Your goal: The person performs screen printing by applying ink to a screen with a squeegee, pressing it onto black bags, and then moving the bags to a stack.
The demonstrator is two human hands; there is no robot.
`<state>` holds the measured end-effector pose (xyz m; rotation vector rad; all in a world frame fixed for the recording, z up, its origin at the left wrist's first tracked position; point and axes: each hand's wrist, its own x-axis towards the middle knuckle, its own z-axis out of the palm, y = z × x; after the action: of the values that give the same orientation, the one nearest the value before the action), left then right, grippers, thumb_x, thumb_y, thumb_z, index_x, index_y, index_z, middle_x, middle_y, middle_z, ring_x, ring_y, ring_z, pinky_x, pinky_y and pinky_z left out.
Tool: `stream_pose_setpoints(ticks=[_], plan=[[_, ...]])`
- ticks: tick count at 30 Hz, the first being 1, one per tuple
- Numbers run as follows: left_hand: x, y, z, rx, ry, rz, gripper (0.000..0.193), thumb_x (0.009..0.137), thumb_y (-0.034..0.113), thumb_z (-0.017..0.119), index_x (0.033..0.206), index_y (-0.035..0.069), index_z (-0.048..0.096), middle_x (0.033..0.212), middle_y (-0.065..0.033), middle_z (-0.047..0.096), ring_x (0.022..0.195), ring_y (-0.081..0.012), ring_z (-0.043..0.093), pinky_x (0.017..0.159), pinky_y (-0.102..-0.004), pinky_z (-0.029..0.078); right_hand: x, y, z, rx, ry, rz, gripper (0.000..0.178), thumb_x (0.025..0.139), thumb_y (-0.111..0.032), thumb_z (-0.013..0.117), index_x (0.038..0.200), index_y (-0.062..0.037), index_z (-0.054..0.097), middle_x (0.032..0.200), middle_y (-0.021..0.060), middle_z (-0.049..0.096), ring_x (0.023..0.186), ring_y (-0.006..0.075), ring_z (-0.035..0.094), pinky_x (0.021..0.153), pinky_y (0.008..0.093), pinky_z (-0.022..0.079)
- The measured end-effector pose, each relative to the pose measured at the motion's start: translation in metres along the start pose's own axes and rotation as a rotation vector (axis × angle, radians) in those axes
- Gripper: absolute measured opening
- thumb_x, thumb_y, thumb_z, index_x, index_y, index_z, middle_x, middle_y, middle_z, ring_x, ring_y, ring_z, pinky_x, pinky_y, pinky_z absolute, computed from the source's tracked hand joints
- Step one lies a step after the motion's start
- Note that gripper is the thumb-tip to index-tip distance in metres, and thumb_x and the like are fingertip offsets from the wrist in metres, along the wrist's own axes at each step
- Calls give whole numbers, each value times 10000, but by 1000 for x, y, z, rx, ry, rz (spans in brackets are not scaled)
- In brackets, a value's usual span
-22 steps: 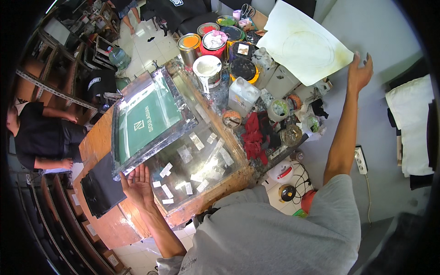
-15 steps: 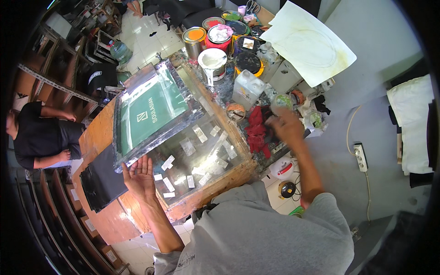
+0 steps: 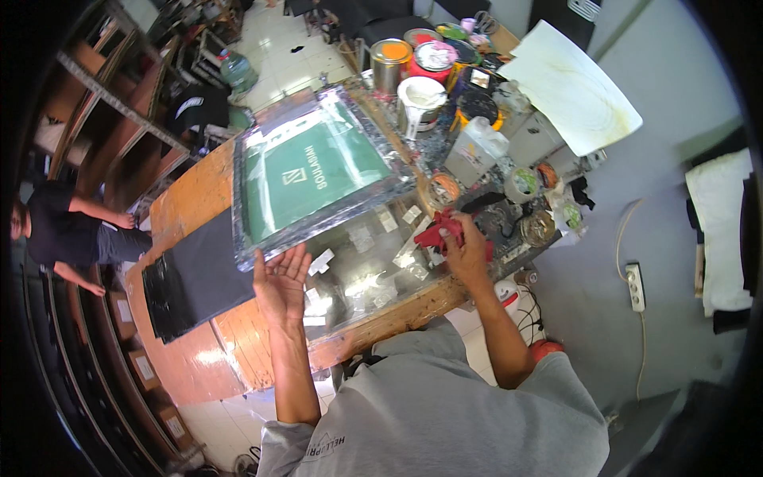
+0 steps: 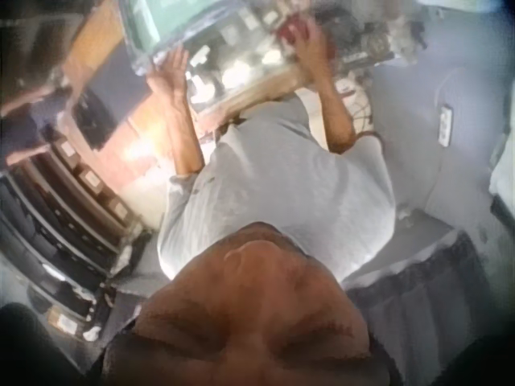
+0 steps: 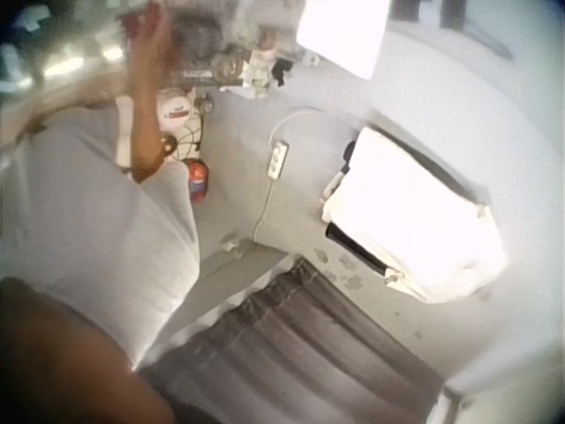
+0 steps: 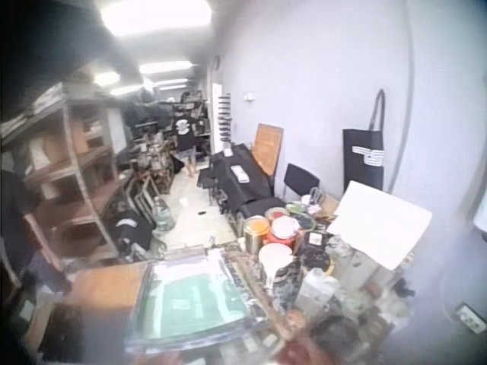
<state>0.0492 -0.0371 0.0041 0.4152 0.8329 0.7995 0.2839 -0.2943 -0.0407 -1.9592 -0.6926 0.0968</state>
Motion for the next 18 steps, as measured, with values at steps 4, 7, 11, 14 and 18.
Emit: stream_pose_setpoints(ticks=[4,7,11,14,18], plan=[[-1,-1,0,14,7,-48,546,1041,464,570,1077,-77,504,1163,-283,604,1204,-406,636,1045,-533,538,-10,-7,79,181,-164,183,304,970,-118,685,1238,5,612,1111,133,720,985,261,706,869,339,537],[-1,-4,0,28,42,-66,534,1061,459,530,1096,-72,482,1160,-266,569,1182,-405,641,1026,-535,549,3,-6,153,786,-279,539,310,984,-118,653,1272,-11,618,1198,95,705,1101,239,672,962,343,513],[0,-12,-5,33,115,-96,499,1079,437,499,1090,-61,472,1155,-250,557,1174,-406,643,1009,-545,551,33,-10,207,1730,-173,992,369,1044,-291,521,1315,-60,617,1337,90,656,1257,254,583,1141,443,416],[3,-19,-10,46,173,-120,427,1087,413,490,1087,-14,506,1069,-199,608,1134,-402,666,1026,-539,531,30,-16,204,2081,-319,888,393,1054,-325,516,1334,-66,612,1368,104,650,1272,276,583,1151,469,416],[4,-25,-12,87,142,-64,421,1067,428,523,1078,9,566,1003,-175,635,1072,-404,689,1043,-537,515,43,4,211,2027,-342,995,392,1046,-306,556,1348,-60,603,1381,122,644,1282,277,581,1129,470,450]])
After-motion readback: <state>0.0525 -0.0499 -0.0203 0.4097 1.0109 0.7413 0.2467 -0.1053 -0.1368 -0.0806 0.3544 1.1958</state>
